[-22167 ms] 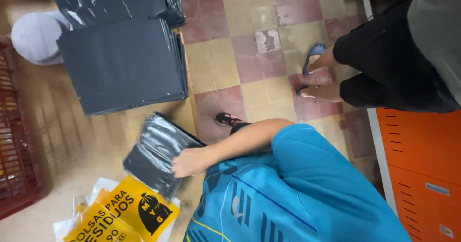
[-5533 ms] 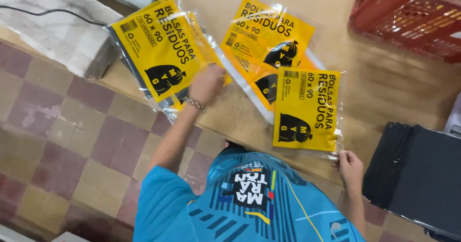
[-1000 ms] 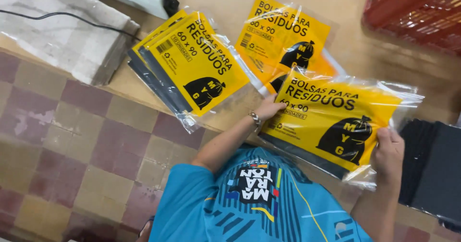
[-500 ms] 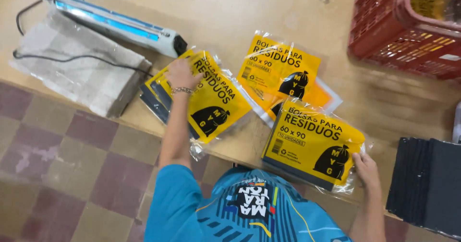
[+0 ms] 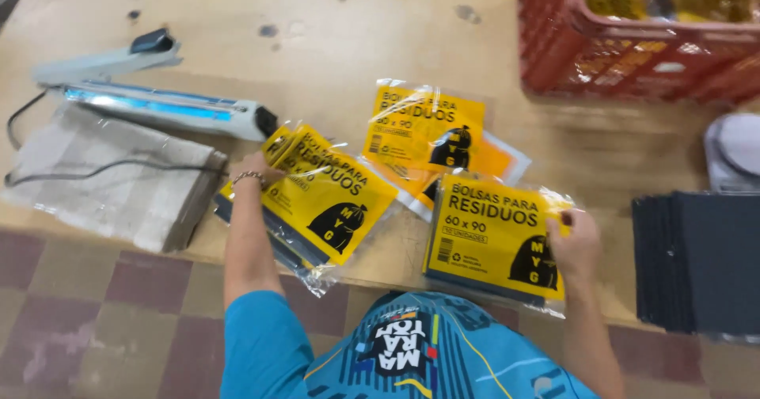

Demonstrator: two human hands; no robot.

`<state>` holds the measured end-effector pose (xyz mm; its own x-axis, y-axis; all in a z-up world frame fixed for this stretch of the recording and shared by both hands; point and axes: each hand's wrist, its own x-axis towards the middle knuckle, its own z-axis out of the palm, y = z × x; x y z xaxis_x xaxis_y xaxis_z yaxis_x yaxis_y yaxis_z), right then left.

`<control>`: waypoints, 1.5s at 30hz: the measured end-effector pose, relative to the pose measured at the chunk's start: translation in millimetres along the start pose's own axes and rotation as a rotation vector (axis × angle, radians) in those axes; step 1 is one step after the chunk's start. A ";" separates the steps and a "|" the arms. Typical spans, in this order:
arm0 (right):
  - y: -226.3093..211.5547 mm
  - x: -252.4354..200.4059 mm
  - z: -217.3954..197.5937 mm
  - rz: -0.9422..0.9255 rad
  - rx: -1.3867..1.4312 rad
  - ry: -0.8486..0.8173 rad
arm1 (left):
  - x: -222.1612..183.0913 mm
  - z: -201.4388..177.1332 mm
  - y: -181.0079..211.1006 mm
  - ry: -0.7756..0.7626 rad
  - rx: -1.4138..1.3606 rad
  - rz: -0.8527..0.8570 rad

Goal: The person is manually packaging black plastic bags into yellow printed sleeves at a workbench.

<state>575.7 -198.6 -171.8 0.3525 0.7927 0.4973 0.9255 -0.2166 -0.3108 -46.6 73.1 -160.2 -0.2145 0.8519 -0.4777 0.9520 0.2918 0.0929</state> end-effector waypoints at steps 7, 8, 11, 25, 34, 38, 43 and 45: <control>-78.8 -7.6 -1.5 0.139 0.436 -0.392 | -27.4 2.5 15.3 -0.024 0.100 0.170; -82.1 -7.5 4.1 0.132 0.504 -0.492 | -22.1 8.9 16.7 0.050 0.134 0.191; -102.1 -6.4 -11.4 0.124 0.626 -0.653 | -65.4 -12.4 44.0 0.183 0.255 0.335; -110.7 31.1 -70.0 0.474 1.241 -0.746 | -251.1 -14.2 180.4 0.156 -0.866 0.948; -61.0 29.3 -171.1 0.277 0.622 -0.367 | -284.6 158.1 268.4 -0.535 -0.926 0.326; -52.9 29.0 -160.8 0.255 0.654 -0.239 | -259.2 202.5 274.1 -0.472 -0.909 0.530; -14.8 16.3 -102.6 0.408 0.736 -0.322 | -237.6 186.9 269.8 -0.126 -0.671 0.516; 18.7 0.0 -56.5 0.402 0.719 -0.369 | -232.2 197.3 261.1 -0.025 -0.601 0.496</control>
<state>600.8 -234.9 -131.8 0.4493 0.8933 -0.0110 0.3881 -0.2063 -0.8982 294.9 -134.3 -197.4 0.2168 0.9364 -0.2758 0.6519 0.0714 0.7549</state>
